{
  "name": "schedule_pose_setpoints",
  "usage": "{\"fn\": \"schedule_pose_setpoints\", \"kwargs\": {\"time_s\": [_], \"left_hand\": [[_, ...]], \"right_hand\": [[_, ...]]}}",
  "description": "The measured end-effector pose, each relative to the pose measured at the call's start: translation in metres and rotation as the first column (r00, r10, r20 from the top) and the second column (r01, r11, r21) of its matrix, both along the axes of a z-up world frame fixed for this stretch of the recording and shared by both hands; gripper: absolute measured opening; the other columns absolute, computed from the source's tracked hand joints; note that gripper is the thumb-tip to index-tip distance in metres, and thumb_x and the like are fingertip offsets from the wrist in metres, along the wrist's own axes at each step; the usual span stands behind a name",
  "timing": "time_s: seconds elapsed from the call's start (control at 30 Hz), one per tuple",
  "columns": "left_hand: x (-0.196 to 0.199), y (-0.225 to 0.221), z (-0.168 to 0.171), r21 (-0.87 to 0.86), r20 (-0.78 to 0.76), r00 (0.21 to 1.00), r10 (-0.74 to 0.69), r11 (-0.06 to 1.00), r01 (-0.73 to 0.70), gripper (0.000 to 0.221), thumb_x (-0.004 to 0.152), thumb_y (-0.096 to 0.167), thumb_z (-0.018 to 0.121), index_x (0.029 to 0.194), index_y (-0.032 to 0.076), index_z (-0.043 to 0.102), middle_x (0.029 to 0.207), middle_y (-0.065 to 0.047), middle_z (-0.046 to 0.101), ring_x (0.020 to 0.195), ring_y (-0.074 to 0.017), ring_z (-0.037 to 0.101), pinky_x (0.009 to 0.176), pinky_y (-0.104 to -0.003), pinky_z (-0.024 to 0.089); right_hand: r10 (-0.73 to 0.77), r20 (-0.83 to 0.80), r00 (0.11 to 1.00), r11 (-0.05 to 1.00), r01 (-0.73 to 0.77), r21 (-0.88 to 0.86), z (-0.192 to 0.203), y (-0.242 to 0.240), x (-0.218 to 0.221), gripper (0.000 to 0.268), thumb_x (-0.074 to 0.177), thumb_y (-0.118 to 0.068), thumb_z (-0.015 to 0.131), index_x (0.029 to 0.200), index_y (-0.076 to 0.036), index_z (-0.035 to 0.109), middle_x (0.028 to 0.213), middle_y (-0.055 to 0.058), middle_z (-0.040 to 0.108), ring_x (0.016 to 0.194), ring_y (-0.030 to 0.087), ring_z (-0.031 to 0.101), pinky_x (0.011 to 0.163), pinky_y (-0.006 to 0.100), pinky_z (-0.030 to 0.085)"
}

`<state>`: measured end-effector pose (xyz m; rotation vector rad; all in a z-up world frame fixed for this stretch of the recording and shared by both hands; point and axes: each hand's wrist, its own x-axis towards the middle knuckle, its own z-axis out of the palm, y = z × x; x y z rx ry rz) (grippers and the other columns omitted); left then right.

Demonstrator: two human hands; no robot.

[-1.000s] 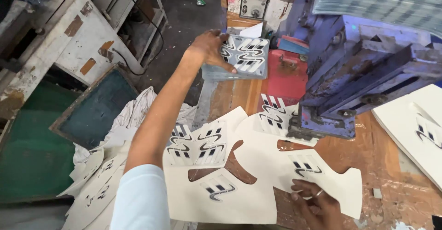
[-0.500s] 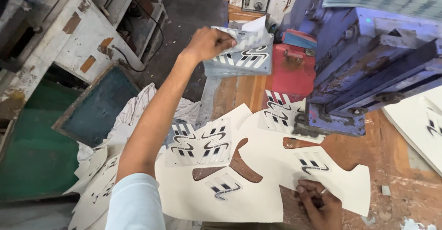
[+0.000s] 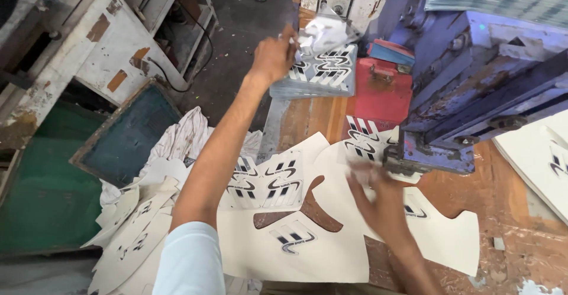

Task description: The recorder is sorting, stacking, and rubbing down printed stickers on plastic components using a handheld pad to ensure adhesion and finish.

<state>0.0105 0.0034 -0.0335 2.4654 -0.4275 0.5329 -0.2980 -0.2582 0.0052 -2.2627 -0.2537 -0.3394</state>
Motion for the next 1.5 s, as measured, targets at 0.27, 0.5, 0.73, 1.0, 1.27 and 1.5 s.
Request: {"fn": "schedule_pose_setpoints", "kwargs": {"time_s": [0.27,0.5,0.73,1.0,1.27,1.5], "left_hand": [[-0.019,0.001,0.005,-0.168,0.11,0.994,-0.018,0.985,0.037,0.038,0.1,0.017,0.061,0.134,0.017,0.045,0.08,-0.02,0.072,0.079,-0.0503,0.066,0.068,-0.064,0.048],[-0.034,0.011,0.023,-0.081,0.011,0.976,-0.217,0.973,0.217,0.081,0.092,0.035,0.076,0.158,0.017,0.032,0.087,-0.014,0.075,0.08,-0.0421,0.071,0.075,-0.055,0.055],[-0.032,0.013,0.041,0.041,-0.047,0.943,-0.329,0.943,0.331,0.087,0.059,0.046,0.096,0.136,0.02,0.064,0.097,-0.012,0.077,0.095,-0.0334,0.073,0.084,-0.046,0.056],[-0.023,0.015,0.046,0.071,-0.115,0.934,-0.337,0.935,0.346,0.085,0.059,0.042,0.094,0.135,0.017,0.065,0.098,-0.011,0.078,0.095,-0.0328,0.073,0.086,-0.045,0.056],[-0.016,0.01,0.041,0.177,-0.072,0.92,-0.385,0.903,0.391,0.086,0.064,0.041,0.09,0.139,0.013,0.06,0.095,-0.012,0.076,0.095,-0.0361,0.071,0.084,-0.048,0.055],[-0.029,0.004,0.061,0.202,-0.162,0.936,-0.312,0.918,0.341,0.082,0.073,0.047,0.085,0.143,0.014,0.058,0.092,-0.014,0.076,0.094,-0.0363,0.071,0.087,-0.047,0.055]], "right_hand": [[0.015,0.388,0.921,0.983,0.057,-0.174,-0.038,0.033,0.201,0.027,0.083,0.001,0.074,0.11,-0.001,0.071,0.114,0.02,0.07,0.107,0.039,0.066,0.095,0.048,0.052],[0.018,0.153,0.988,0.965,0.023,-0.26,-0.031,0.017,0.23,0.024,0.072,-0.002,0.079,0.095,-0.008,0.081,0.101,0.016,0.075,0.099,0.034,0.07,0.096,0.044,0.051],[-0.014,0.18,0.984,0.969,0.058,-0.24,-0.032,0.013,0.229,0.017,0.078,-0.008,0.083,0.095,-0.01,0.082,0.094,0.015,0.077,0.09,0.033,0.072,0.086,0.043,0.052],[-0.082,0.044,0.996,0.976,0.089,-0.198,-0.038,0.007,0.234,0.02,0.079,-0.012,0.082,0.099,-0.011,0.082,0.094,0.014,0.077,0.086,0.031,0.073,0.085,0.041,0.054],[-0.08,0.146,0.986,0.96,0.116,-0.256,-0.06,-0.003,0.247,0.036,0.069,-0.007,0.08,0.105,-0.006,0.08,0.098,0.017,0.076,0.089,0.032,0.072,0.083,0.04,0.055],[-0.168,-0.007,0.986,0.986,0.168,0.001,-0.058,-0.001,0.25,0.017,0.086,-0.012,0.074,0.101,-0.005,0.078,0.088,0.012,0.079,0.077,0.021,0.077,0.076,0.032,0.056]]}}
